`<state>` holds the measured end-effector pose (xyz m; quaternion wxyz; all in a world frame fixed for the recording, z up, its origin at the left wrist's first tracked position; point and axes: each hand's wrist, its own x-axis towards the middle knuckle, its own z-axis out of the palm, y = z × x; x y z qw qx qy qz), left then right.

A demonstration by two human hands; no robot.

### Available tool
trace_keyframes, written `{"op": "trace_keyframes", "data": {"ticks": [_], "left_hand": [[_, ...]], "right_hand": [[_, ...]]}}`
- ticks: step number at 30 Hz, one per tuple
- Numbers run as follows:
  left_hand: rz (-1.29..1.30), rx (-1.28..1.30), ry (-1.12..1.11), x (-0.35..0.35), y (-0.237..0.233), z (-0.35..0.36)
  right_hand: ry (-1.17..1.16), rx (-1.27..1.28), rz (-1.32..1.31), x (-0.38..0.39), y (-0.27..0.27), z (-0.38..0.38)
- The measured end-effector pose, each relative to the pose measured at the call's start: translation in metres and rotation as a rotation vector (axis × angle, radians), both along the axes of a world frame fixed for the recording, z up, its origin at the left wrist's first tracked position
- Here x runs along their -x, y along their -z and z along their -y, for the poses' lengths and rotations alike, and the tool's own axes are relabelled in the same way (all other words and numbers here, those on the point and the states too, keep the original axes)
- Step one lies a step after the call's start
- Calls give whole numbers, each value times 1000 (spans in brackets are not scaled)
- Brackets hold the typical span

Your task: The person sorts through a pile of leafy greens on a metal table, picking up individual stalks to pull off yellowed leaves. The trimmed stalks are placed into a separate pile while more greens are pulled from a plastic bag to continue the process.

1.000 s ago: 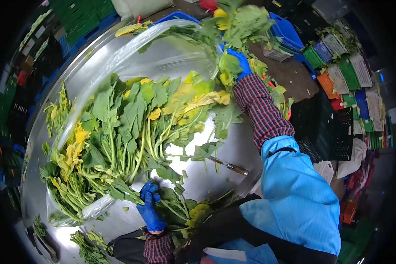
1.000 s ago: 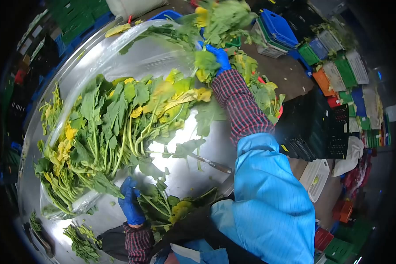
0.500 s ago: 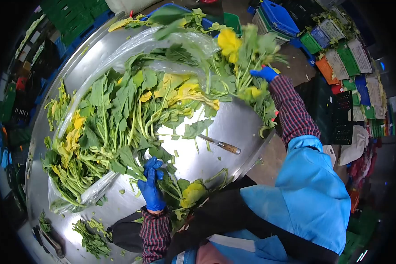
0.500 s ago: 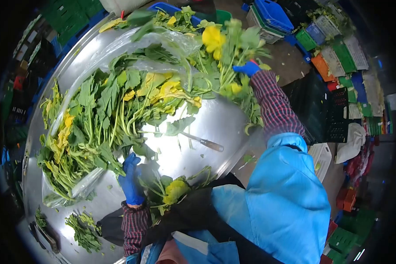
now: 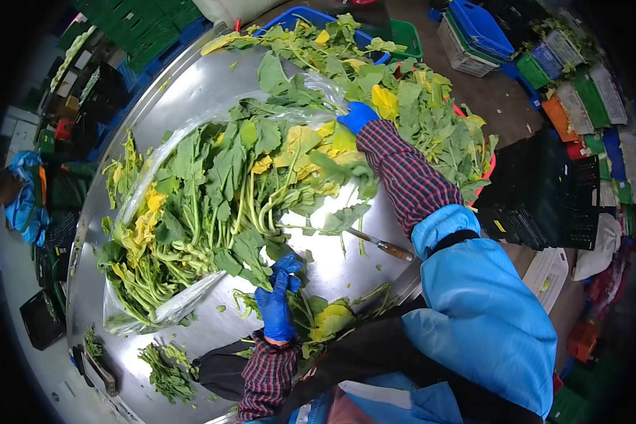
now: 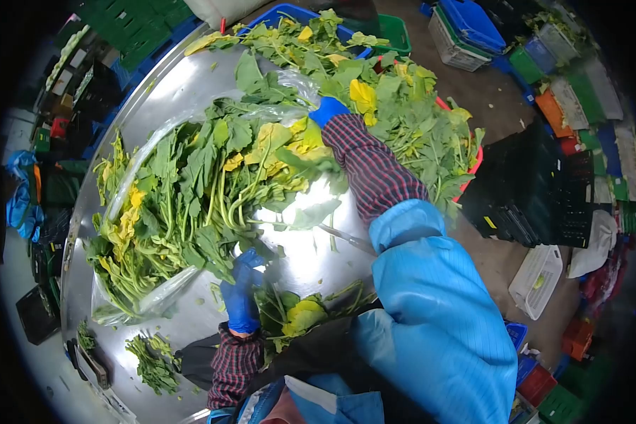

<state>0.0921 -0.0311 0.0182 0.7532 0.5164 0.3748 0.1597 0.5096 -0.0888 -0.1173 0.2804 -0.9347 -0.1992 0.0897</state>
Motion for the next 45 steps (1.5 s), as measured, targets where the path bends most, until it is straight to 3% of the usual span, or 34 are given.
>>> {"op": "trace_keyframes", "data": {"ticks": [1,2,3,5,6,10,12,14,15,19,21,24,27,28,30,31,32,33,34,35,37,45], "left_hand": [[-6,-3,-5,-2,-2,-3],[-44,12,30,-5,-5,-6],[-81,33,61,-9,-6,-9],[-70,77,5,-22,9,-17],[-36,105,31,-32,4,-23],[93,27,-30,-82,8,-31],[148,58,-51,-101,21,-36],[37,218,-82,-108,22,-43],[114,241,-137,-109,35,-46],[98,236,-86,-114,54,-55],[127,226,-21,-114,52,-59],[272,148,-39,-105,35,-70],[533,453,-52,-90,7,-73],[662,486,51,-82,0,-74],[645,457,27,-69,-14,-66],[643,486,20,-63,-17,-60],[473,368,99,-59,-14,-57],[303,249,183,-54,-10,-53],[229,167,171,-54,-6,-41],[179,100,173,-51,-2,-32],[226,81,122,-42,-7,-16],[250,8,-156,2,-1,26]], "right_hand": [[-37,104,-122,-3,1,-4],[-37,-51,-290,-4,3,-4],[-48,-44,-297,5,-4,-6],[55,-715,-505,38,-23,-10],[79,-828,-563,63,-53,-11],[-74,-914,-549,141,-79,-8],[-285,-986,-545,171,-82,-7],[-309,-923,-502,189,-80,-4],[-328,-867,-442,194,-79,-3],[-225,-1033,-793,210,-78,2],[-192,-977,-798,200,-80,10],[-41,-1107,-661,150,-82,36],[126,-1041,-424,65,-52,83],[123,-1040,-425,63,-57,95],[36,-212,578,61,-75,108],[-50,-358,368,88,-105,95],[-128,-497,150,128,-133,76],[-377,-724,-287,157,-138,68],[-375,-566,-774,198,-167,53],[-895,-623,-494,220,-129,44],[-447,-641,-1049,280,-143,44],[-159,-951,-937,346,-135,50]]}}
